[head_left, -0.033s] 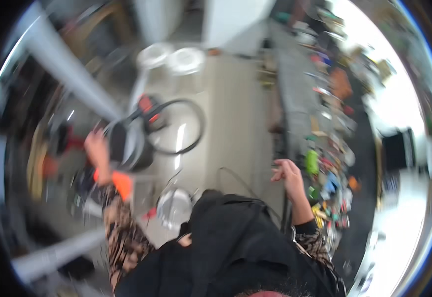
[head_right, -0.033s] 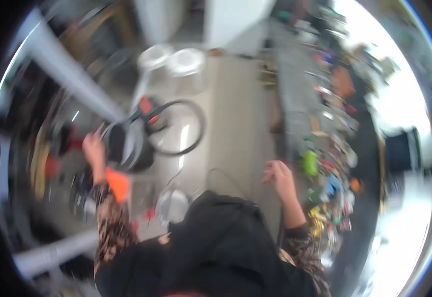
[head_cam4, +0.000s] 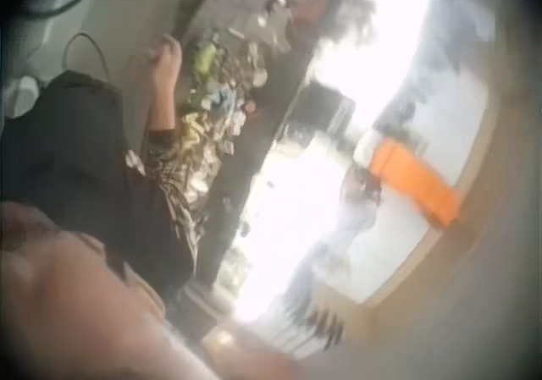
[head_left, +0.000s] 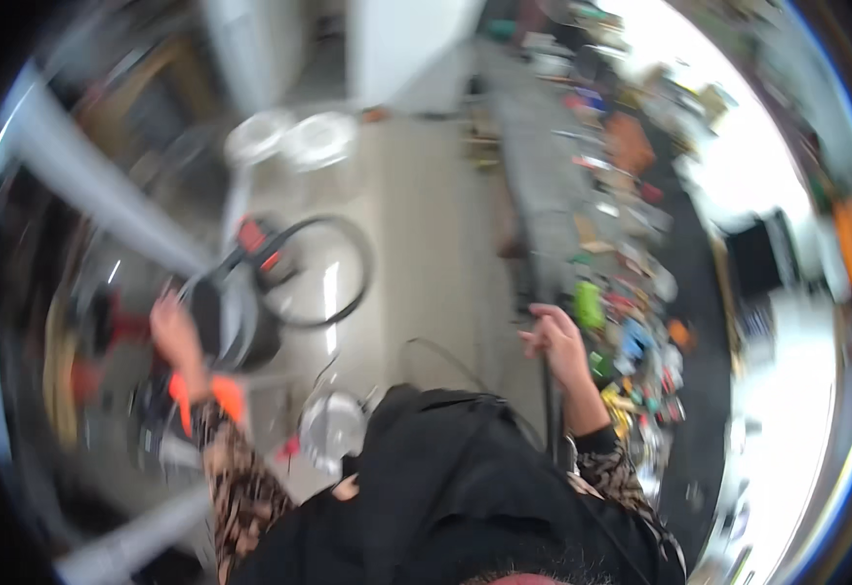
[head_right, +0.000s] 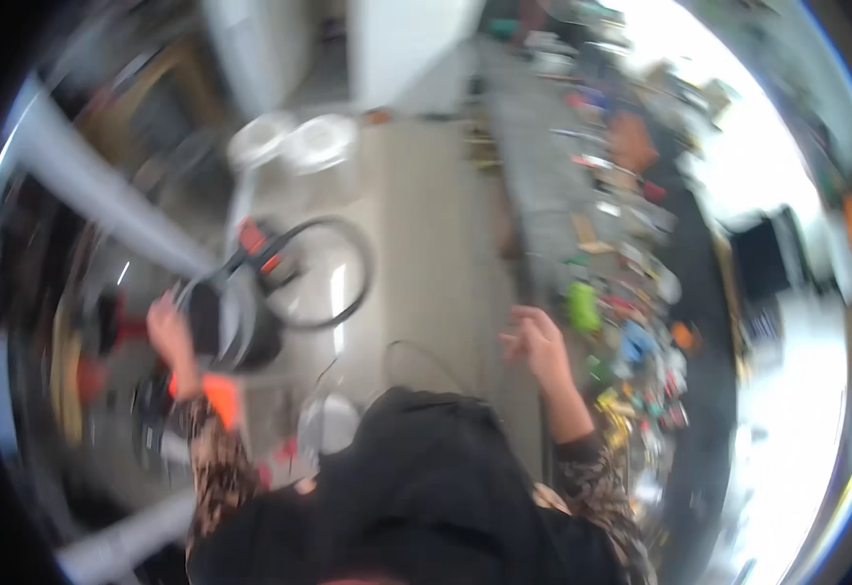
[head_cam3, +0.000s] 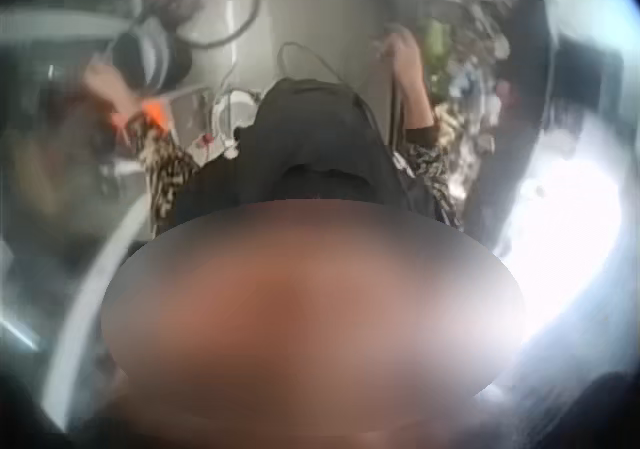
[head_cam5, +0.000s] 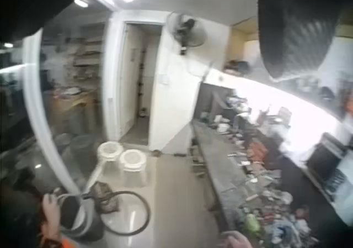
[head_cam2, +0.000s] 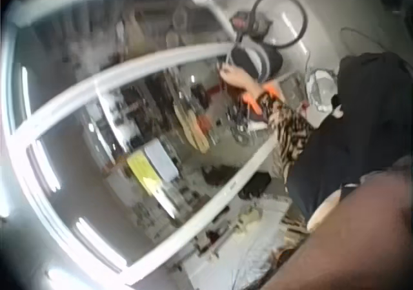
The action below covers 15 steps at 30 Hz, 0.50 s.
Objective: The person uses an electric sander to smooth the back of a yellow guitar neck. They then wipe the neck with a white cloth, applying a liquid from a bottle to clean and finish the surface. The person works on both the back and the fretboard of the neck.
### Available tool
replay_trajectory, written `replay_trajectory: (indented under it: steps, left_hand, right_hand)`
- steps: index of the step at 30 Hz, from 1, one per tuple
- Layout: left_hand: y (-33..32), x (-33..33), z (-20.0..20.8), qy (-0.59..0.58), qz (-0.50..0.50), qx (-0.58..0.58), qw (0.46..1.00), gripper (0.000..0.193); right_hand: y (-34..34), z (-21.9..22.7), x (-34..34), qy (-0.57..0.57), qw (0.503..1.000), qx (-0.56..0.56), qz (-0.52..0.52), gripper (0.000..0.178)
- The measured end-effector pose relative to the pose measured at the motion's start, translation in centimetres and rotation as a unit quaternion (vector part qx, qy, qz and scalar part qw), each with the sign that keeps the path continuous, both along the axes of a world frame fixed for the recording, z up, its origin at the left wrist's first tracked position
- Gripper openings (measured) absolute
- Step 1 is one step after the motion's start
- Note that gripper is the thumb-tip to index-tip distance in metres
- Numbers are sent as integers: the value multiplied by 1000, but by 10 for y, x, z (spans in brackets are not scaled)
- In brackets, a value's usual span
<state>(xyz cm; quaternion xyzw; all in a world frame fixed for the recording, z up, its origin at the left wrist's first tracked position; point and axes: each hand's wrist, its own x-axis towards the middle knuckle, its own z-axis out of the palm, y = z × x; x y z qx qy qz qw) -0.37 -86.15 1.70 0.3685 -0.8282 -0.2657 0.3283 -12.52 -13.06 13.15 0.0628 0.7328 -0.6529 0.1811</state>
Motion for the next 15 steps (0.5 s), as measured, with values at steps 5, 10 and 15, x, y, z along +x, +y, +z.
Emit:
replay_trajectory:
  steps: [5,10,15]
  left_hand:
    - [160,-90,-74,121,-128,101,979,26]
    - [435,-131,-16,24,-566,8,824,41]
    - [527,-118,71,-96,-658,163,729,33]
  right_hand:
    - [120,62,-28,290,913,-52,-283,48]
    - [230,203,-12,405,789,-32,-460,39]
    - [301,349,-83,448,799,-46,-399,63]
